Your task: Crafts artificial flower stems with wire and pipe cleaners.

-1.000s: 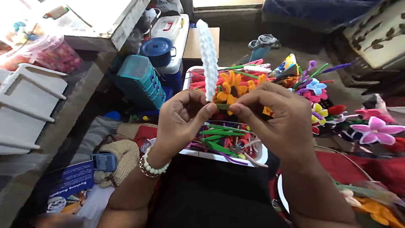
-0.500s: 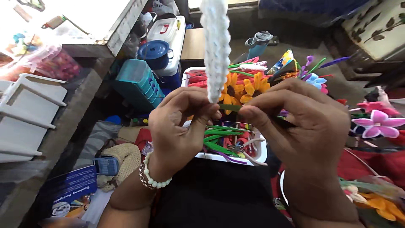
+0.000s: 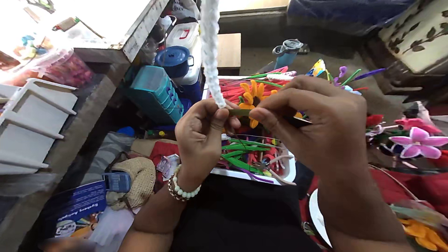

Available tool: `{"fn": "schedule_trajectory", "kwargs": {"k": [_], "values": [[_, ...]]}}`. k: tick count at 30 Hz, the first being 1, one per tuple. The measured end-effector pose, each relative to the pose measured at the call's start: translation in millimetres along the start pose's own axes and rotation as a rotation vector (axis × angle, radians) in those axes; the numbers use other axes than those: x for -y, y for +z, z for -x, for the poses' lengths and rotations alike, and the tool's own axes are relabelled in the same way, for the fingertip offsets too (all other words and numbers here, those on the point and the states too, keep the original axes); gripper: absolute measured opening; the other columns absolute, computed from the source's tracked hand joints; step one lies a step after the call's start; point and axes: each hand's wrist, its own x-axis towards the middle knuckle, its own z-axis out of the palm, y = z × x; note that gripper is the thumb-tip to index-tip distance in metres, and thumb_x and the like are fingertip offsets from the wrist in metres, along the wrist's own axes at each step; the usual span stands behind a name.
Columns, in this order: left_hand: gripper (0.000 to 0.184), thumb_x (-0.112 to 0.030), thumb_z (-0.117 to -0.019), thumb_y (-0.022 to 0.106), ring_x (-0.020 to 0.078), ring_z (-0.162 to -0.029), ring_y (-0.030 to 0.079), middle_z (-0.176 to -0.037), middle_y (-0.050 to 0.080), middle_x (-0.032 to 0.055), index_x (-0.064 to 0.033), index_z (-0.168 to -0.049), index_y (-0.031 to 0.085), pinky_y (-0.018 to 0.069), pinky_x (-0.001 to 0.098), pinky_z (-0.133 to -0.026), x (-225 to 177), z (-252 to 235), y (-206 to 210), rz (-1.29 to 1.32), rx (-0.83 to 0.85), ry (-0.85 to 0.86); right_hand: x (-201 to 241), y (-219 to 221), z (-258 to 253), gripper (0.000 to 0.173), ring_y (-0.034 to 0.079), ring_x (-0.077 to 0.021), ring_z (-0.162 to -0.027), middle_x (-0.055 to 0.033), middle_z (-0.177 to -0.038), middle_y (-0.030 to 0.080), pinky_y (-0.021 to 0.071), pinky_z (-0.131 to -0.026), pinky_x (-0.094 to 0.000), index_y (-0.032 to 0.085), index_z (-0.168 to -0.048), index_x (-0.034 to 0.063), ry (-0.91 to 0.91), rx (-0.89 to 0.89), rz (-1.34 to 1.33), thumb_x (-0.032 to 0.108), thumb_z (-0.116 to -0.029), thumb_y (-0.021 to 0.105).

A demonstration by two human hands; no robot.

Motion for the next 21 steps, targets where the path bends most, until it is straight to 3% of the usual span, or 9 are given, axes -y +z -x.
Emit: {"fn": "schedule_trajectory", "kwargs": {"k": [3,7,12,15,18,21], "values": [[0.007,-0.004,-0.1036,0.056,0.0038,-0.071,0.065,-0.092,0.07,-0.0004,-0.0047,-0.102,0.063,0.0571,0.0196,-0.063,10.9,4.4,-4.0,0.044,-0.042,-0.075,-5.3,11.6,-3.2,0.016,0.058,-0.0054,-0.074,0.0032,-0.084,0.066,0.0431,-0.085,-0.0424,0.076,-0.092,0.0125,0.021,0.052,-0.034,0.026,-0.0969,0.069],[0.012,-0.007,-0.1049,0.055,0.0061,-0.075,0.068,-0.092,0.072,0.0005,-0.0046,-0.106,0.066,0.0597,0.0225,-0.07,28.8,12.3,-16.7,0.106,-0.098,-0.307,-19.4,36.4,-6.8,0.02,0.06,-0.0082,-0.074,0.0019,-0.084,0.066,0.0473,-0.081,-0.0406,0.077,-0.094,0.0117,0.077,0.13,-0.069,0.029,-0.0979,0.067],[0.013,-0.01,-0.1053,0.055,0.003,-0.072,0.064,-0.088,0.069,-0.0028,-0.0078,-0.105,0.068,0.056,0.0189,-0.068,45.0,21.3,-30.1,0.171,-0.154,-0.396,-30.5,63.6,-9.9,0.02,0.061,-0.0031,-0.072,0.0002,-0.084,0.067,0.051,-0.064,-0.018,0.076,-0.093,0.0098,0.126,0.193,-0.153,0.028,-0.0976,0.068],[0.008,-0.017,-0.1016,0.064,0.0019,-0.072,0.063,-0.088,0.07,-0.0039,-0.011,-0.102,0.069,0.0552,0.0181,-0.066,49.0,24.5,-37.6,0.194,-0.163,-0.392,-28.5,69.9,-11.0,0.021,0.062,-0.0036,-0.074,-0.0002,-0.085,0.068,0.051,-0.066,-0.0186,0.076,-0.093,0.0099,0.143,0.219,-0.16,0.028,-0.0976,0.068],[0.006,-0.01,-0.099,0.067,0.0018,-0.068,0.063,-0.086,0.071,-0.0023,-0.0076,-0.102,0.072,0.0547,0.0171,-0.062,48.6,24.9,-42.9,0.166,-0.186,-0.386,-25.5,68.1,-11.4,0.021,0.062,-0.0025,-0.075,0.0011,-0.086,0.068,0.0516,-0.067,-0.0183,0.076,-0.094,0.0113,0.151,0.228,-0.138,0.03,-0.0982,0.067],[0.007,-0.008,-0.1004,0.064,0.0018,-0.071,0.065,-0.089,0.072,-0.0021,-0.0065,-0.102,0.07,0.0557,0.0171,-0.064,45.7,25.8,-45.0,0.088,-0.157,-0.337,-20.8,66.2,-10.1,0.022,0.062,-0.007,-0.078,0.0017,-0.087,0.068,0.0487,-0.077,-0.0322,0.076,-0.094,0.0118,0.147,0.236,-0.118,0.031,-0.0983,0.067]]}}
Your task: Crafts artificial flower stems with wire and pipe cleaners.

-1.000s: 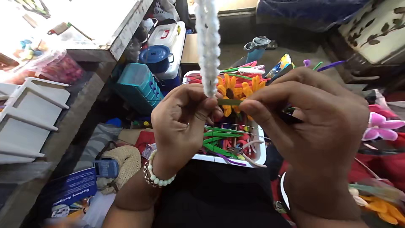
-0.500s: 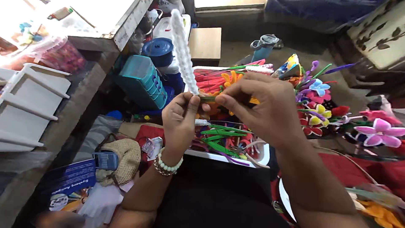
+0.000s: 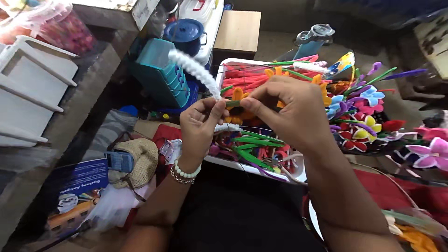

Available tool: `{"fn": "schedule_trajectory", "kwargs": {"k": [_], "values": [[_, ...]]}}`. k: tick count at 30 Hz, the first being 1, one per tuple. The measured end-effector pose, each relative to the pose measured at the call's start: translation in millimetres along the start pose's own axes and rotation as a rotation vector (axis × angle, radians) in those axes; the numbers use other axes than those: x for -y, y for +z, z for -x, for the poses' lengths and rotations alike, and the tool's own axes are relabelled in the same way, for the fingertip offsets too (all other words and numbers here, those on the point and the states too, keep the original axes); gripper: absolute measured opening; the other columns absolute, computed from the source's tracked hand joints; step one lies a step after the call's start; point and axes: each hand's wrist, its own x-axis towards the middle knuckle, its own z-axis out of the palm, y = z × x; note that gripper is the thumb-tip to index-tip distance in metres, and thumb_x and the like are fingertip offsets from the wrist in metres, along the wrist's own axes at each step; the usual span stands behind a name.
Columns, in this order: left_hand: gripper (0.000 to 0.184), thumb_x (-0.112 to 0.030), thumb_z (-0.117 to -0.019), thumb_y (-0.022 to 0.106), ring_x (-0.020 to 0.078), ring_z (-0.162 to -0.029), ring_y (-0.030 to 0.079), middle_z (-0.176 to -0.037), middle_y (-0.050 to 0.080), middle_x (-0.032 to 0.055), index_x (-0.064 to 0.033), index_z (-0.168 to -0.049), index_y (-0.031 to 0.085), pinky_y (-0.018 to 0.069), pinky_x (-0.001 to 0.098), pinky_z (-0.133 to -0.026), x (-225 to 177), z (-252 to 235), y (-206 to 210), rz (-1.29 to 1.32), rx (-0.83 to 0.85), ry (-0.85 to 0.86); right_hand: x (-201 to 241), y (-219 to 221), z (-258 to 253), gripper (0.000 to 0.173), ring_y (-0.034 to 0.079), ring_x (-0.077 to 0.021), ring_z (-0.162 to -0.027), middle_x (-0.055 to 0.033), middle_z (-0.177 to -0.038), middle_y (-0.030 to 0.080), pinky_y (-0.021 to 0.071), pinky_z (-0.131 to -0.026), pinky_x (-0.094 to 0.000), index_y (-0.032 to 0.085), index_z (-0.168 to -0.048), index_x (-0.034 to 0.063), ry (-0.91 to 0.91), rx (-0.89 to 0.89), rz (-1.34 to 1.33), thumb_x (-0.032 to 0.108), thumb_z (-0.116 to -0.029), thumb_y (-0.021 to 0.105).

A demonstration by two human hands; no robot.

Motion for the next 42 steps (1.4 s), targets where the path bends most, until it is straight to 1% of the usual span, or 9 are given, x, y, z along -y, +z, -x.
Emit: {"fn": "schedule_trajectory", "kwargs": {"k": [8,13,18,22,26,30,33,38,42], "values": [[0.015,-0.009,-0.1058,0.054,0.0036,-0.076,0.067,-0.098,0.073,0.001,-0.0032,-0.106,0.068,0.0573,0.019,-0.068,-3.0,-1.0,11.6,-0.018,0.012,0.106,2.8,-2.2,-1.1,0.021,0.061,-0.0045,-0.077,0.0029,-0.087,0.068,0.0491,-0.076,-0.0288,0.076,-0.095,0.0125,-0.025,-0.024,-0.011,0.031,-0.0984,0.067],[0.023,-0.011,-0.1093,0.046,0.0089,-0.089,0.07,-0.102,0.073,0.0038,-0.0012,-0.108,0.067,0.0595,0.0259,-0.08,-3.2,-3.3,19.8,-0.079,0.004,0.129,3.9,-5.7,-2.6,0.02,0.06,-0.0033,-0.076,0.0028,-0.086,0.066,0.0488,-0.072,-0.0243,0.076,-0.095,0.0123,-0.031,-0.044,-0.018,0.03,-0.0983,0.067],[0.018,-0.011,-0.107,0.053,0.0042,-0.068,0.064,-0.085,0.069,-0.0002,-0.0022,-0.109,0.068,0.0558,0.0186,-0.064,-4.3,-3.5,18.3,-0.066,0.035,0.044,-1.7,-8.3,-3.1,0.02,0.06,-0.0011,-0.073,0.001,-0.085,0.066,0.0495,-0.064,-0.0155,0.076,-0.094,0.0105,-0.004,-0.036,-0.036,0.028,-0.0981,0.068],[0.011,-0.008,-0.1038,0.058,0.0034,-0.068,0.063,-0.087,0.07,-0.0008,-0.0033,-0.105,0.068,0.0555,0.0179,-0.063,-7.1,-1.6,11.4,-0.1,0.121,0.05,-5.8,-9.2,2.8,0.02,0.061,-0.0001,-0.074,0.002,-0.085,0.066,0.0502,-0.065,-0.0147,0.076,-0.093,0.0107,0.001,-0.019,-0.051,0.029,-0.0977,0.069],[0.009,-0.006,-0.1028,0.059,0.0035,-0.068,0.064,-0.087,0.07,-0.001,-0.002,-0.106,0.066,0.0564,0.0185,-0.062,-10.4,0.5,8.7,-0.123,0.148,0.096,-5.9,-11.1,8.8,0.021,0.06,0.0,-0.075,0.004,-0.085,0.066,0.0493,-0.067,-0.0172,0.076,-0.094,0.0125,0.007,-0.012,-0.039,0.031,-0.0978,0.067],[0.019,-0.022,-0.1027,0.063,0.0025,-0.072,0.064,-0.091,0.07,-0.0028,-0.0041,-0.109,0.067,0.0559,0.0189,-0.064,-10.3,2.5,6.8,-0.087,0.182,0.113,-1.7,-14.4,14.5,0.021,0.059,0.0007,-0.075,0.0049,-0.085,0.066,0.0482,-0.068,-0.0171,0.076,-0.094,0.013,0.009,-0.031,-0.029,0.032,-0.0977,0.068],[0.017,-0.015,-0.097,0.071,0.0021,-0.075,0.065,-0.096,0.07,-0.0022,-0.0046,-0.11,0.066,0.0578,0.0183,-0.067,-10.2,2.0,9.1,-0.046,0.175,0.134,1.7,-15.1,17.7,0.021,0.058,0.0002,-0.075,0.006,-0.086,0.066,0.0479,-0.069,-0.0202,0.076,-0.094,0.0141,0.018,-0.041,-0.033,0.033,-0.0977,0.067],[0.005,-0.005,-0.0998,0.064,0.0048,-0.069,0.067,-0.087,0.071,0.0,-0.0021,-0.104,0.066,0.0588,0.0197,-0.062,-13.5,1.3,11.0,-0.122,0.15,0.144,3.9,-13.4,21.7,0.021,0.059,-0.0023,-0.078,0.0071,-0.085,0.066,0.0473,-0.078,-0.0294,0.076,-0.094,0.0146,0.014,-0.066,-0.03,0.033,-0.0977,0.067],[0.006,-0.003,-0.101,0.061,0.0076,-0.077,0.071,-0.095,0.074,0.0032,-0.0016,-0.102,0.066,0.0607,0.0228,-0.069,-14.4,3.6,13.3,-0.151,0.137,0.193,4.4,-10.4,23.1,0.02,0.058,-0.002,-0.076,0.0083,-0.082,0.065,0.0476,-0.081,-0.0321,0.076,-0.093,0.0153,0.017,-0.071,-0.044,0.033,-0.0971,0.068]]}}
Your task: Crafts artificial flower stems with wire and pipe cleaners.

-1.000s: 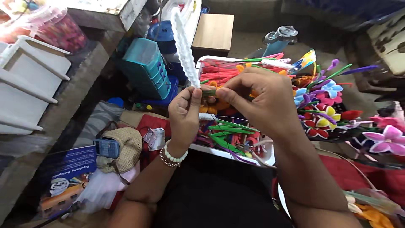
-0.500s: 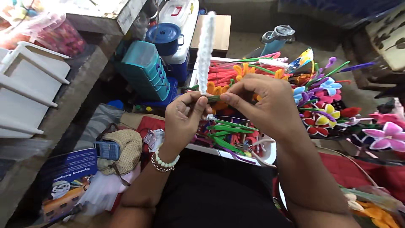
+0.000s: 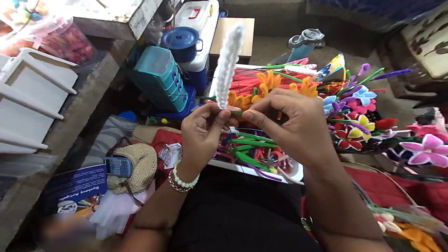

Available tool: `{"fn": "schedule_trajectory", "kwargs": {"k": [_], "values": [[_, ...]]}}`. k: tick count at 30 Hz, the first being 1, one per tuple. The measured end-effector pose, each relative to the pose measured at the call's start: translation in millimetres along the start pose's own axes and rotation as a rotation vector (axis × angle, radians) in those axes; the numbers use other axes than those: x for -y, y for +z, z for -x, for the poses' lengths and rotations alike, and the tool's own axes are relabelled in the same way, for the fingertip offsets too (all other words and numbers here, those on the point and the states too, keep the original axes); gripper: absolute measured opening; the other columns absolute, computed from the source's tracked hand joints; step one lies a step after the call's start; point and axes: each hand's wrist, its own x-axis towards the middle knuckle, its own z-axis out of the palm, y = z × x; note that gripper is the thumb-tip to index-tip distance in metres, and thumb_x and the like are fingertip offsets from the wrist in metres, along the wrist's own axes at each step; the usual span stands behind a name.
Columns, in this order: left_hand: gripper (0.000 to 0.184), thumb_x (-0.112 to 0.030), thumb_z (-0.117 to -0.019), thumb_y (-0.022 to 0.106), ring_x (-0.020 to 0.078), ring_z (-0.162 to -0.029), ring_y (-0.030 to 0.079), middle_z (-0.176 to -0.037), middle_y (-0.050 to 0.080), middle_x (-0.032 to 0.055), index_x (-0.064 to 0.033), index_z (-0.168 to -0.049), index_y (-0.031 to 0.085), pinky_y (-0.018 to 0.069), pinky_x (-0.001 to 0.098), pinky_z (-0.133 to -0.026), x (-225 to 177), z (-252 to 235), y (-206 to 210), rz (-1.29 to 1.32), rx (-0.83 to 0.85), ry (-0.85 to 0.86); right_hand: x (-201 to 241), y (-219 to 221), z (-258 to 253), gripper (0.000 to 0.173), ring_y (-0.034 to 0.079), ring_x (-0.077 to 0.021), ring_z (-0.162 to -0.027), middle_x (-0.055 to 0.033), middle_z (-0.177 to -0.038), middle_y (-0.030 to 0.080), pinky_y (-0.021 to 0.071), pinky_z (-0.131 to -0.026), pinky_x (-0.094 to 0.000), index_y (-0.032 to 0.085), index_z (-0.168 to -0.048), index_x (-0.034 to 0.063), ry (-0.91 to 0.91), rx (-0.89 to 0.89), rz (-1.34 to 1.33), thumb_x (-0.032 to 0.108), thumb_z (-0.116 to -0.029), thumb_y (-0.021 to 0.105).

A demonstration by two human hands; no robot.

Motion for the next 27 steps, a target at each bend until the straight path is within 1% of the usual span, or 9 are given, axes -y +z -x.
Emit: {"fn": "schedule_trajectory", "kwargs": {"k": [4,8,11,12,17,19,22,25,27], "values": [[0.013,-0.006,-0.1041,0.056,0.0081,-0.079,0.07,-0.096,0.074,0.0045,0.0009,-0.103,0.067,0.0602,0.0236,-0.07,3.5,2.3,5.0,-0.081,-0.038,0.067,1.8,3.2,1.7,0.019,0.058,-0.0027,-0.076,0.0076,-0.083,0.065,0.0462,-0.084,-0.0357,0.076,-0.093,0.0146,-0.004,-0.016,0.01,0.031,-0.097,0.068],[0.018,-0.01,-0.1081,0.049,0.0023,-0.076,0.067,-0.088,0.069,-0.0013,-0.0001,-0.104,0.064,0.0586,0.0206,-0.07,6.5,3.7,10.4,-0.191,-0.065,0.099,3.5,4.5,0.0,0.018,0.06,-0.0045,-0.076,0.0058,-0.083,0.066,0.0445,-0.086,-0.0407,0.076,-0.093,0.0133,-0.023,-0.031,0.031,0.029,-0.0975,0.068],[0.021,-0.013,-0.1097,0.047,0.0003,-0.079,0.067,-0.09,0.067,-0.0018,-0.0005,-0.106,0.063,0.0588,0.0197,-0.072,8.5,3.5,11.2,-0.254,-0.054,0.138,3.9,2.1,-2.0,0.017,0.06,-0.005,-0.075,0.005,-0.083,0.066,0.0444,-0.088,-0.0437,0.076,-0.093,0.0135,-0.028,-0.029,0.039,0.027,-0.0971,0.068],[0.021,-0.014,-0.1098,0.046,0.0003,-0.08,0.067,-0.091,0.067,-0.002,-0.0008,-0.107,0.063,0.0591,0.0201,-0.073,8.8,3.5,10.8,-0.259,-0.043,0.138,3.6,0.9,-2.4,0.017,0.059,-0.0057,-0.074,0.0046,-0.082,0.065,0.0439,-0.086,-0.0439,0.077,-0.093,0.0133,-0.036,-0.032,0.045,0.027,-0.0969,0.068],[0.016,-0.013,-0.1076,0.052,0.002,-0.078,0.069,-0.091,0.069,-0.0023,-0.0011,-0.107,0.063,0.0606,0.0211,-0.072,6.5,3.1,10.1,-0.221,-0.018,0.118,4.6,-4.9,-1.4,0.018,0.059,-0.0067,-0.073,0.0033,-0.082,0.065,0.0414,-0.085,-0.0442,0.076,-0.092,0.013,-0.057,-0.046,0.083,0.028,-0.0971,0.068],[0.016,-0.012,-0.1061,0.055,0.003,-0.082,0.071,-0.096,0.072,-0.0017,-0.0004,-0.108,0.066,0.062,0.0223,-0.075,5.5,2.2,9.5,-0.224,-0.023,0.155,5.9,-6.8,-0.3,0.018,0.059,-0.007,-0.073,0.0034,-0.081,0.065,0.0417,-0.085,-0.0447,0.076,-0.091,0.0128,-0.061,-0.052,0.095,0.028,-0.0969,0.068],[0.014,-0.01,-0.1041,0.059,0.0042,-0.091,0.07,-0.104,0.072,0.0001,-0.0004,-0.108,0.068,0.0612,0.0234,-0.081,2.8,-0.4,9.0,-0.248,-0.043,0.188,9.2,-10.0,1.5,0.019,0.06,-0.0073,-0.074,0.0027,-0.083,0.066,0.042,-0.086,-0.0447,0.076,-0.092,0.0125,-0.073,-0.068,0.092,0.029,-0.0974,0.068],[0.012,-0.013,-0.1039,0.06,0.0024,-0.097,0.064,-0.112,0.065,-0.0032,-0.0072,-0.11,0.069,0.057,0.0197,-0.083,-5.0,-4.9,8.4,-0.186,-0.031,0.125,13.3,-14.2,1.0,0.02,0.061,-0.0079,-0.077,0.0018,-0.087,0.068,0.0414,-0.087,-0.0455,0.077,-0.093,0.0132,-0.086,-0.089,0.102,0.031,-0.0975,0.068],[0.012,-0.015,-0.1038,0.06,0.0007,-0.093,0.065,-0.11,0.067,-0.0068,-0.0114,-0.11,0.069,0.0566,0.0184,-0.081,-10.1,-8.0,8.4,-0.079,-0.023,0.077,15.9,-17.6,-1.6,0.021,0.061,-0.0084,-0.078,0.0011,-0.087,0.068,0.0406,-0.087,-0.045,0.077,-0.093,0.0125,-0.109,-0.099,0.111,0.031,-0.0976,0.068]]}}
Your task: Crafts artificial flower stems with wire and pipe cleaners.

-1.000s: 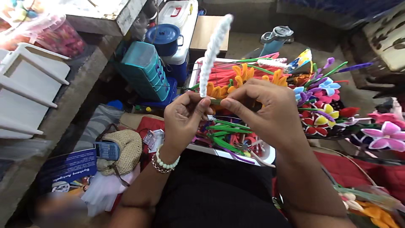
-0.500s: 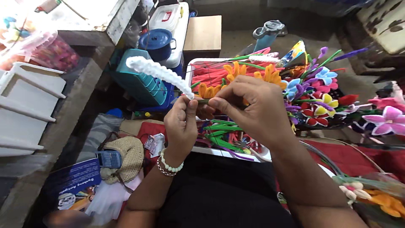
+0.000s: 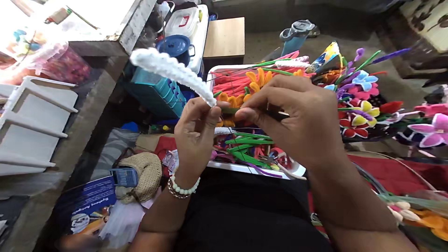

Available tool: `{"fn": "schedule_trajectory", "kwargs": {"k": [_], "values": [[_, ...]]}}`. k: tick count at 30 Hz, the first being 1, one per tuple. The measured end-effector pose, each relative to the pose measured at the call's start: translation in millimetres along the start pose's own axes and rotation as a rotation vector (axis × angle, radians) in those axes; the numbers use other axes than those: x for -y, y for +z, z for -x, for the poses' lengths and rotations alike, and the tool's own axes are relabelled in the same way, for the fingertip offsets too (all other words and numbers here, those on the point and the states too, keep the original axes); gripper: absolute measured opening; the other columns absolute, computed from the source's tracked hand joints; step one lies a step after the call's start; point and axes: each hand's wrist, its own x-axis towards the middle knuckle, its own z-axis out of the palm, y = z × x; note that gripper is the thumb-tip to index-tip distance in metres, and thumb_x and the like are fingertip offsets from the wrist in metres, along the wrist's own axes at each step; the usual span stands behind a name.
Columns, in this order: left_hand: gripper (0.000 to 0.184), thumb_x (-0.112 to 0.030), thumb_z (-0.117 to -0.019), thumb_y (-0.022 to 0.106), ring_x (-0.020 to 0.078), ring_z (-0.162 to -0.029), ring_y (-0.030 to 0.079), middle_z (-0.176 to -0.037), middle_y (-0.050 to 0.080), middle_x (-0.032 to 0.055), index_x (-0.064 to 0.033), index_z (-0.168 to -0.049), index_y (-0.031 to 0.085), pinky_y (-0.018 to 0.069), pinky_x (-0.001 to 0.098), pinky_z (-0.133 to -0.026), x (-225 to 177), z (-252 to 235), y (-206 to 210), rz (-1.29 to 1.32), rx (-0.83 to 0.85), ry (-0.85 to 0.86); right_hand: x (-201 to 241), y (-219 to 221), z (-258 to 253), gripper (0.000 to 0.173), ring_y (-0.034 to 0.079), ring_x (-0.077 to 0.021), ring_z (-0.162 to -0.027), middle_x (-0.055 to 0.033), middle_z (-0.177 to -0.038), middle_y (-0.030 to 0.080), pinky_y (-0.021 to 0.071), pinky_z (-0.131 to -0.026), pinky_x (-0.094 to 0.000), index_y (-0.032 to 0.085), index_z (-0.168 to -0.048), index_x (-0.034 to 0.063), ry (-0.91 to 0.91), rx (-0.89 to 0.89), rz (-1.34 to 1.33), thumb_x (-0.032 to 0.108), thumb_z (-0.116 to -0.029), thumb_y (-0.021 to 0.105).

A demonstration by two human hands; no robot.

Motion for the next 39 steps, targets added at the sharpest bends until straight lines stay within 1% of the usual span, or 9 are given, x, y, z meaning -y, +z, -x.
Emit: {"fn": "schedule_trajectory", "kwargs": {"k": [6,9,12,15,21,29,35,37,39], "values": [[0.016,-0.014,-0.1028,0.061,0.0011,-0.089,0.068,-0.105,0.072,-0.0061,-0.0107,-0.117,0.068,0.0578,0.0187,-0.08,-5.6,-4.6,11.2,0.252,-0.071,-0.134,8.2,-8.4,-12.1,0.018,0.063,-0.0118,-0.081,-0.0009,-0.087,0.067,0.04,-0.089,-0.0507,0.076,-0.093,0.0123,-0.065,0.002,0.051,0.028,-0.0982,0.068],[0.03,-0.009,-0.0977,0.068,0.0014,-0.085,0.067,-0.099,0.069,-0.007,-0.0126,-0.127,0.062,0.0584,0.0188,-0.079,-1.5,1.2,17.9,0.421,-0.108,-0.246,9.6,-11.5,-12.0,0.018,0.064,-0.0125,-0.084,-0.001,-0.088,0.068,0.041,-0.093,-0.0531,0.076,-0.094,0.0124,-0.068,0.011,0.073,0.028,-0.098,0.068],[0.017,-0.008,-0.0961,0.07,0.0029,-0.083,0.068,-0.095,0.07,-0.0047,-0.0136,-0.112,0.067,0.0584,0.0201,-0.076,4.4,7.4,19.8,0.503,-0.117,-0.287,7.1,-11.2,-7.3,0.019,0.062,-0.0115,-0.08,0.0003,-0.084,0.065,0.0408,-0.09,-0.0508,0.076,-0.093,0.0121,-0.062,0.015,0.085,0.028,-0.098,0.068],[0.009,-0.01,-0.0982,0.068,0.0015,-0.08,0.066,-0.094,0.069,-0.0045,-0.0143,-0.106,0.068,0.0561,0.0167,-0.07,5.1,8.6,16.1,0.504,-0.08,-0.289,4.9,-8.9,-3.6,0.019,0.063,-0.012,-0.083,-0.0002,-0.085,0.067,0.0409,-0.091,-0.0514,0.076,-0.092,0.0118,-0.051,0.026,0.081,0.028,-0.0979,0.068],[0.008,-0.01,-0.1015,0.062,0.0052,-0.089,0.066,-0.098,0.068,-0.0032,-0.0126,-0.106,0.068,0.058,0.023,-0.081,-2.6,0.9,2.3,0.429,-0.055,-0.295,3.0,-4.3,-13.2,0.02,0.063,-0.0126,-0.082,-0.001,-0.087,0.067,0.0408,-0.089,-0.0504,0.076,-0.095,0.0117,-0.061,0.07,0.066,0.029,-0.0989,0.067],[0.011,-0.01,-0.1062,0.053,0.0052,-0.086,0.067,-0.095,0.068,-0.0028,-0.0106,-0.105,0.064,0.0584,0.024,-0.083,-5.5,-7.2,3.0,0.336,-0.099,-0.309,0.6,-2.7,-38.3,0.02,0.06,-0.0154,-0.074,-0.0027,-0.084,0.065,0.0401,-0.08,-0.0494,0.076,-0.092,0.0113,-0.116,0.125,0.119,0.028,-0.0987,0.067],[0.014,-0.014,-0.1081,0.05,0.0043,-0.086,0.066,-0.098,0.067,-0.0026,-0.0113,-0.106,0.064,0.0574,0.0209,-0.079,2.1,-4.5,7.7,0.379,-0.114,-0.385,-6.3,6.0,-33.5,0.024,0.064,-0.0175,-0.081,-0.0048,-0.089,0.068,0.0401,-0.087,-0.0536,0.075,-0.093,0.0105,-0.077,0.154,0.12,0.031,-0.1003,0.065],[0.016,-0.017,-0.1088,0.049,0.0032,-0.086,0.066,-0.097,0.067,-0.0035,-0.0131,-0.106,0.064,0.0571,0.0199,-0.079,6.8,-4.1,8.0,0.415,-0.123,-0.459,-14.2,15.5,-31.8,0.024,0.063,-0.0188,-0.079,-0.0049,-0.085,0.065,0.0409,-0.086,-0.055,0.075,-0.093,0.0097,-0.049,0.162,0.1,0.03,-0.1005,0.065],[0.017,-0.02,-0.1091,0.049,0.001,-0.079,0.064,-0.094,0.067,-0.0044,-0.0149,-0.107,0.064,0.0549,0.0157,-0.072,15.1,-4.6,8.2,0.458,-0.153,-0.562,-26.2,29.1,-33.1,0.027,0.063,-0.0192,-0.077,-0.0051,-0.083,0.066,0.0432,-0.085,-0.0547,0.075,-0.092,0.0092,0.002,0.193,0.065,0.033,-0.1002,0.065]]}}
